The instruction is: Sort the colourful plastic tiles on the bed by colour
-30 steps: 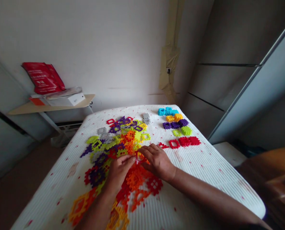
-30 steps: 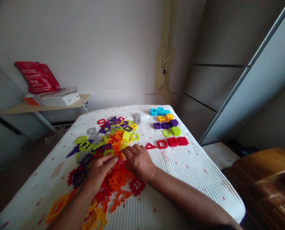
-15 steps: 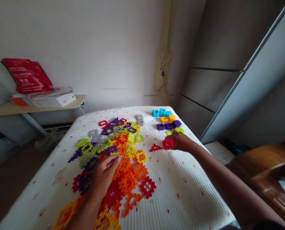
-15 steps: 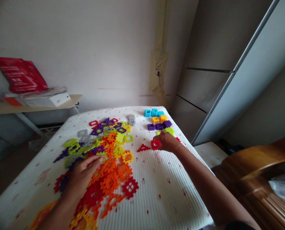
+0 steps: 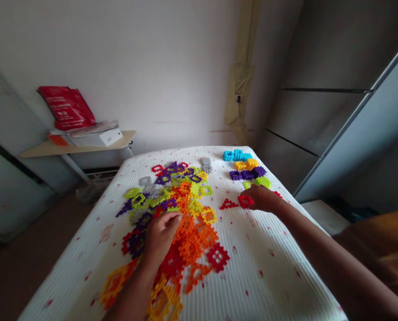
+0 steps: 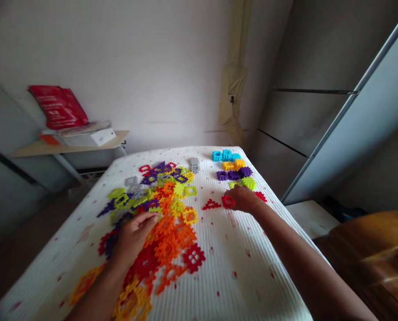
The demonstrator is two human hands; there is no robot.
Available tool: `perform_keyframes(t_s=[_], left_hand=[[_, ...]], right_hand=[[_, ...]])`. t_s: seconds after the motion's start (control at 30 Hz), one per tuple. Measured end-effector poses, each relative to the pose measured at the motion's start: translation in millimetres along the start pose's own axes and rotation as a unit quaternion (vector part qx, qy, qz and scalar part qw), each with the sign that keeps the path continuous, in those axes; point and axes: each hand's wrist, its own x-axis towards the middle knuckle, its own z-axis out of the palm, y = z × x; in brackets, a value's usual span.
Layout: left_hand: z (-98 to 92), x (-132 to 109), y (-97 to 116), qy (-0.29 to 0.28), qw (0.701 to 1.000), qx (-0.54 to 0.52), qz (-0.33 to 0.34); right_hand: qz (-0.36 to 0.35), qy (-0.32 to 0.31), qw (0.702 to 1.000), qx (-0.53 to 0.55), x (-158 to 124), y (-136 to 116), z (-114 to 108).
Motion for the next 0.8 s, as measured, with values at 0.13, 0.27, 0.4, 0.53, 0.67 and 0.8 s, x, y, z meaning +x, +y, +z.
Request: perform_keyframes(t_s=[0.13, 0.27, 0.4, 0.53, 0.67, 0.8], left_hand=[[-0.5, 1, -1, 0.006, 1.000, 0.015, 0.009], [-2.3, -1, 4, 0.000, 0.999, 0.040, 0.031], [0.5, -10, 17, -0.095, 0.986, 0.069, 0.117], [13.1, -26, 32, -0.264, 0.933, 0.123, 0.212], [30.4, -41, 39, -0.338, 0.862, 0.236, 0.294], [41.9, -47, 36, -0.333, 0.823, 0.331, 0.321]], right_hand=[[0.000, 0.005, 1.000, 0.007, -1, 0, 2], [-0.003, 0.038, 0.999, 0.011, -5, -7, -2], [-0.021, 0.089, 0.994, 0.065, -15, -31, -7], [-0.070, 0.060, 0.980, 0.179, -24, -61, 1], [-0.079, 0.056, 0.975, 0.198, -28, -78, 18], [-0.076, 0.071, 0.974, 0.203, -30, -82, 30]])
